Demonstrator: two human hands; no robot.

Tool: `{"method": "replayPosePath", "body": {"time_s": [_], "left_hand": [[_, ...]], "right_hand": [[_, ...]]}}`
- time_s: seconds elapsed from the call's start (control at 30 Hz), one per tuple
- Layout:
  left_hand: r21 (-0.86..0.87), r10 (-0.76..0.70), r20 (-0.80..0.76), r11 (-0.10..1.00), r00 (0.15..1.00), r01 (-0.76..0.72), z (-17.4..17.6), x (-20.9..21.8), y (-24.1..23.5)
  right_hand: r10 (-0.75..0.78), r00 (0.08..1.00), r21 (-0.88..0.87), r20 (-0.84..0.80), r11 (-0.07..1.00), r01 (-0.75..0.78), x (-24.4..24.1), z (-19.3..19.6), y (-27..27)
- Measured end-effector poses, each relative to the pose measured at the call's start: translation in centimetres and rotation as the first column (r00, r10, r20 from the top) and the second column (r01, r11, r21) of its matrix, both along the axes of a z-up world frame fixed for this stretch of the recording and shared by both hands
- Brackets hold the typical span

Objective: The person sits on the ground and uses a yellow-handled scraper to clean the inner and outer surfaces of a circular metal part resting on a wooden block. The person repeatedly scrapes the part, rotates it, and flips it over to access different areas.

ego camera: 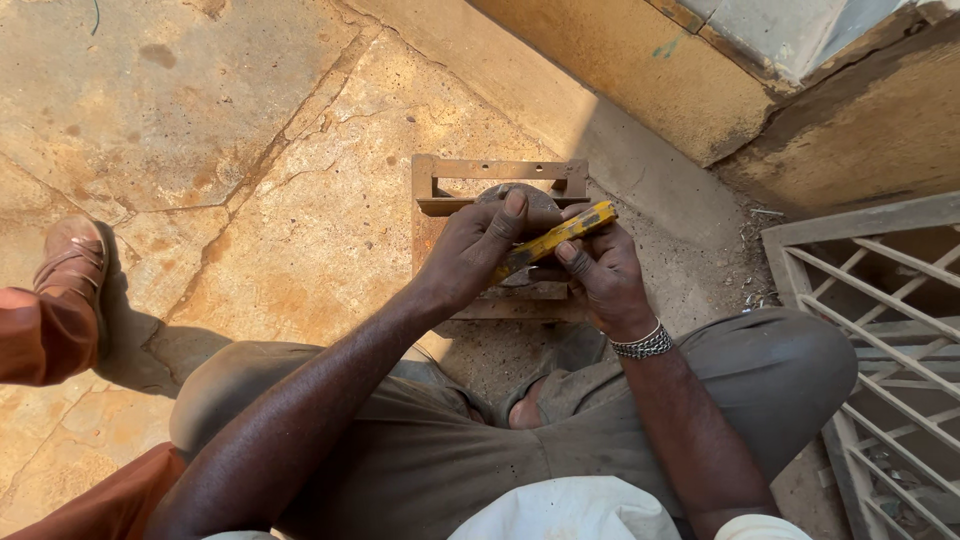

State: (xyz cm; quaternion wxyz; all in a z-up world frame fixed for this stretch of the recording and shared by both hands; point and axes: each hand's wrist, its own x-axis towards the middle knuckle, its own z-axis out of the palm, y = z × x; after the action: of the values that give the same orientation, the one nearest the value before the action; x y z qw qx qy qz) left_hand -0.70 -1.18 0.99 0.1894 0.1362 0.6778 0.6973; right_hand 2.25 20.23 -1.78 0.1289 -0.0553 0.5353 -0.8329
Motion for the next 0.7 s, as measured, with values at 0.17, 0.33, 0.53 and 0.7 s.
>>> {"method": "replayPosePath", "body": {"time_s": [0.17, 0.33, 0.53, 0.7], "left_hand": [[-0.011, 0.368, -0.175, 0.927, 0.913, -0.375, 0.0, -2.6, -3.6], [-0.449, 0.230, 0.036, 0.873, 0.973, -0.190, -2.7, -2.3, -5.3], [-0.677, -0.019, 0.054, 0.734, 0.998, 0.051, -6.1, -0.9, -3.0], [-0.669, -0.062, 0.097, 0.735, 0.993, 0.111, -7.3, -1.8, -3.1]], "right_hand": [[-0.256, 0.948, 0.118, -0.188, 0.952, 0.281, -1.8, 4.5, 1.6], [-0.179, 0.860, 0.315, -0.478, 0.879, 0.358, -4.3, 7.7, 3.8], [-0.039, 0.733, 0.537, -0.679, 0.655, 0.532, -6.8, 2.4, -0.1], [-0.120, 0.849, 0.554, -0.515, 0.710, 0.436, -6.4, -0.2, -0.3]]}}
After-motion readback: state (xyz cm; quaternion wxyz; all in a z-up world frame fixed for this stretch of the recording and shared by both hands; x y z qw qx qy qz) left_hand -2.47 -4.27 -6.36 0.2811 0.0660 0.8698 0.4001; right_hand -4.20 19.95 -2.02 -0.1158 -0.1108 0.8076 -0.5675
